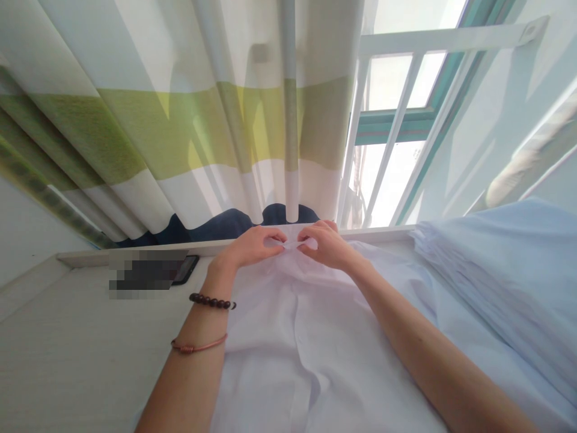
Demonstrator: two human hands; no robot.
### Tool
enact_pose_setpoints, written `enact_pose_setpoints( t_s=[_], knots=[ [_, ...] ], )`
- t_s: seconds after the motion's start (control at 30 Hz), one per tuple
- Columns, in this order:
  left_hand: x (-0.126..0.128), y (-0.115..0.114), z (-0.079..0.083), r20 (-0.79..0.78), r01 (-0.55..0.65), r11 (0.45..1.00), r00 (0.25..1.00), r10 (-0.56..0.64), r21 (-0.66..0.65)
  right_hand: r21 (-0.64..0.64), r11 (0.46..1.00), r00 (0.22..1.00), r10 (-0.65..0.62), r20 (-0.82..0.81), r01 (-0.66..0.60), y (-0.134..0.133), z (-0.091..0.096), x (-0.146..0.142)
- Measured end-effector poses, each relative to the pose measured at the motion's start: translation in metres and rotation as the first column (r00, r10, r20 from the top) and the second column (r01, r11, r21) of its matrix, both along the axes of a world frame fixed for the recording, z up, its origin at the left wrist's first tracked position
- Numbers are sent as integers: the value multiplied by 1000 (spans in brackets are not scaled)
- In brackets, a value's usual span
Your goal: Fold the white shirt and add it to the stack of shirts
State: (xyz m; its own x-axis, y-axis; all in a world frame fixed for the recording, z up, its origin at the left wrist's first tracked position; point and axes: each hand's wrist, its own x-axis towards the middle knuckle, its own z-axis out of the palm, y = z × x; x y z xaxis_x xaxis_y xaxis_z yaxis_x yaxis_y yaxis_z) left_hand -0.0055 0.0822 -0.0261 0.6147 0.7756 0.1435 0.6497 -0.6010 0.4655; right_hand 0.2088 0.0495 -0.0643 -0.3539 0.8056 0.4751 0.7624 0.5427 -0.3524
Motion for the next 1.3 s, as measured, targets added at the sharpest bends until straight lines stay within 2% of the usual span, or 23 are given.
enact_pose_setpoints(
  t_s=[0.17, 0.6, 0.7, 0.8, 1.07, 1.3],
  knots=[
    [-2, 3, -3, 40, -31, 999, 999, 33, -33, -51, 999, 1000, 17, -22, -18, -1, 3, 5],
    [0, 0, 2, -1, 28, 996, 1000, -28, -84, -110, 987, 992, 111, -52, -116, -2, 5, 8],
    [1, -2, 5, 11, 45, 990, 999, -44, -131, -62, 992, 994, 105, -34, -107, -2, 5, 5],
    [1, -4, 7, 16, 66, 983, 998, -64, -172, 38, 993, 994, 111, -23, -110, -3, 5, 2],
    [2, -6, 9, 36, 82, 970, 996, -76, -231, 219, 965, 987, 154, -36, -143, -3, 1, -7],
    [0, -2, 4, 73, 74, 977, 996, -61, -199, 306, 940, 986, 165, -20, -151, -3, -5, -9]
  ],
)
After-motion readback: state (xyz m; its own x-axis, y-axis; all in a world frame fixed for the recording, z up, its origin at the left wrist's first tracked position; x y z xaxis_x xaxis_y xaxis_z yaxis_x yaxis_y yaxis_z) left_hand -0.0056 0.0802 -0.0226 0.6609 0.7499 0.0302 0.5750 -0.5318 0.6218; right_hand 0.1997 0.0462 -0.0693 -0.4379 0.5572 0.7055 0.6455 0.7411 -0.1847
